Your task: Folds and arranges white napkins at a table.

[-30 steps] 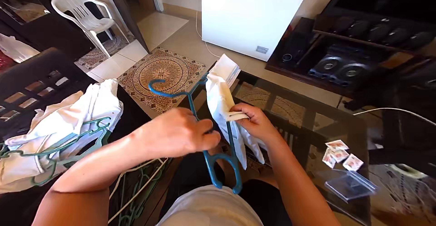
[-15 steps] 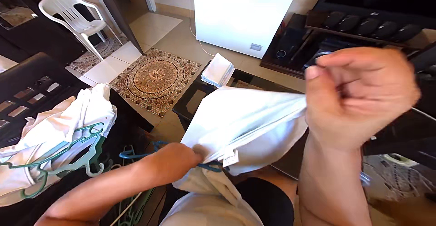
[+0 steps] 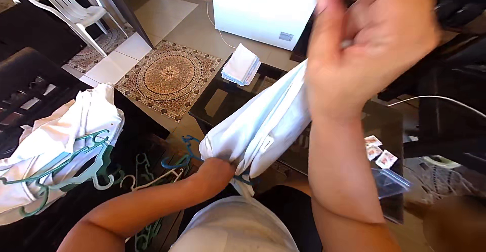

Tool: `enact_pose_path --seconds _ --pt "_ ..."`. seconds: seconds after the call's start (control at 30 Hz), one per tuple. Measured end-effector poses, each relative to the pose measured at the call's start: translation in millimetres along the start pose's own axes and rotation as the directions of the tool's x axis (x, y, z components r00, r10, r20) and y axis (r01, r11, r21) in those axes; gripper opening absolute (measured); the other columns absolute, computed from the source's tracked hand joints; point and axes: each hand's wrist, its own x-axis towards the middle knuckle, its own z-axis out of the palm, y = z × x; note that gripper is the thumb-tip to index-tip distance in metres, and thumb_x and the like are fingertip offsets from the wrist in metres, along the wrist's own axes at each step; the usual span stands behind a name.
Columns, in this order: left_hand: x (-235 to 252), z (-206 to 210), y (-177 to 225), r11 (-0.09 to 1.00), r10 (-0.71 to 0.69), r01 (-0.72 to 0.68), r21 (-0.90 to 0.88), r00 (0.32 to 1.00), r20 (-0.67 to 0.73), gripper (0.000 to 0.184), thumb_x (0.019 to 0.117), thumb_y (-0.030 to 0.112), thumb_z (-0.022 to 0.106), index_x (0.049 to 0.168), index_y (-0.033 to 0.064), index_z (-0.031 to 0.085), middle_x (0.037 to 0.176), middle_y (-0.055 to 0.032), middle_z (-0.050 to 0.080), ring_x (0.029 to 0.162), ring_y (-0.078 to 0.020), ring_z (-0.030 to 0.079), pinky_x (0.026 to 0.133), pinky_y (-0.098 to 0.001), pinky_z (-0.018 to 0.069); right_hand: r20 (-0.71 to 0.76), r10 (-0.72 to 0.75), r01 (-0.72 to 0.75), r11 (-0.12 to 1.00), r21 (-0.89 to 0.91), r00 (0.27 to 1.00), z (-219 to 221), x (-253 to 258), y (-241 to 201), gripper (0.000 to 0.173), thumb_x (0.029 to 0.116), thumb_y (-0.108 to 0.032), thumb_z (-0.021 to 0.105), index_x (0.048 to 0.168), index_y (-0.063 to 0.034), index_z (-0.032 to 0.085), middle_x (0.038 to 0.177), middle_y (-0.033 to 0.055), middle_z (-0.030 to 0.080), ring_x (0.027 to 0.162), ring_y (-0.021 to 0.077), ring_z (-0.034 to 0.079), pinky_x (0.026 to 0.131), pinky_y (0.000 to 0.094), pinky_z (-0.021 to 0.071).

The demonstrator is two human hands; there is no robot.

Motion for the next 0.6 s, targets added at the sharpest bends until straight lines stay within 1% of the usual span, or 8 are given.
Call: enact_pose_path --seconds 0.1,0.2,0.27,0.3,0.37,0.43,0.5,0.6 --pt "-12 8 -12 0.999 -0.032 0.012 -0.051 0.911 -0.412 0.028 0.1013 -0.002 0.049 0.126 -0.0052 0.062 0.104 -0.0315 0.069 0.091 -0.0528 0.069 0.073 -0.0655 0.0542 -0.172 0.150 -0.170 0.980 -0.107 0.974 -14 21 48 0.025 0.0903 -0.001 0.059 0.066 -0.0049 0.059 0.057 -0.0083 0.050 0.054 -0.0071 0.043 0.052 0.0146 0.0346" --pt "-5 27 -55 0.994 0.032 -0.108 -0.006 0.345 -0.938 0.016 0.0914 0.005 0.062 0.101 -0.0026 0.072 0.073 -0.0198 0.071 0.059 -0.0378 0.070 0.053 -0.0530 0.0563 -0.237 0.361 -0.413 0.883 -0.225 0.902 -42 27 104 0.025 0.0932 -0.001 0.053 0.069 -0.0044 0.053 0.059 -0.0082 0.042 0.054 -0.0031 0.040 0.055 0.0178 0.0356" --pt "-11 27 -83 0.983 0.105 -0.161 0.088 0.099 -0.990 0.014 0.0918 0.007 0.060 0.097 -0.0027 0.068 0.078 -0.0190 0.073 0.065 -0.0324 0.072 0.058 -0.0462 0.0578 -0.217 0.439 -0.489 0.811 -0.322 0.872 -60 14 144 0.021 0.1003 -0.008 0.050 0.097 0.0072 0.063 0.072 -0.0012 0.053 0.062 -0.0010 0.044 0.062 0.0186 0.0393" --pt "-16 27 -95 0.976 0.168 -0.145 0.160 0.038 -0.985 0.011 0.0967 0.009 0.056 0.099 0.0010 0.063 0.087 -0.0182 0.074 0.071 -0.0297 0.073 0.062 -0.0415 0.0579 -0.181 0.484 -0.515 0.769 -0.379 0.856 -68 3 158 0.028 0.1014 -0.012 0.048 0.111 0.0091 0.064 0.084 0.0052 0.061 0.069 0.0019 0.048 0.068 0.0198 0.0422" --pt "-26 30 -105 0.968 0.228 -0.105 0.227 0.001 -0.974 0.012 0.1061 0.016 0.049 0.102 0.0065 0.055 0.092 -0.0159 0.074 0.075 -0.0252 0.071 0.067 -0.0340 0.0562 -0.116 0.570 -0.552 0.693 -0.464 0.813 -81 -25 181 0.036 0.1017 -0.015 0.046 0.122 0.0107 0.062 0.106 0.0201 0.068 0.085 0.0141 0.060 0.080 0.0268 0.0485" --pt "-39 33 -106 0.981 0.194 -0.037 0.192 0.058 -0.979 0.021 0.1072 0.018 0.046 0.100 0.0033 0.058 0.080 -0.0158 0.071 0.065 -0.0262 0.069 0.057 -0.0347 0.0535 -0.104 0.696 -0.635 0.571 -0.520 0.711 -93 -50 195 0.039 0.1027 -0.016 0.046 0.126 0.0114 0.061 0.122 0.0296 0.065 0.107 0.0316 0.065 0.097 0.0402 0.0487" --pt "-51 39 -105 0.991 0.104 0.057 0.117 0.196 -0.975 0.031 0.1048 0.020 0.046 0.098 -0.0034 0.065 0.067 -0.0183 0.066 0.050 -0.0325 0.065 0.043 -0.0421 0.0477 -0.144 0.804 -0.706 0.401 -0.583 0.576 -107 -81 218 0.042 0.1042 -0.020 0.045 0.131 0.0082 0.060 0.131 0.0311 0.061 0.122 0.0409 0.061 0.105 0.0516 0.0449" --pt "-58 57 -105 0.989 -0.088 0.148 -0.021 0.466 -0.880 0.033 0.1019 0.020 0.051 0.104 -0.0074 0.069 0.067 -0.0222 0.065 0.055 -0.0426 0.068 0.045 -0.0550 0.0503 -0.135 0.937 -0.769 0.175 -0.615 0.321 -126 -125 242 0.055 0.1020 -0.028 0.056 0.146 0.0039 0.049 0.148 0.0394 0.042 0.139 0.0577 0.039 0.107 0.0728 0.0330"
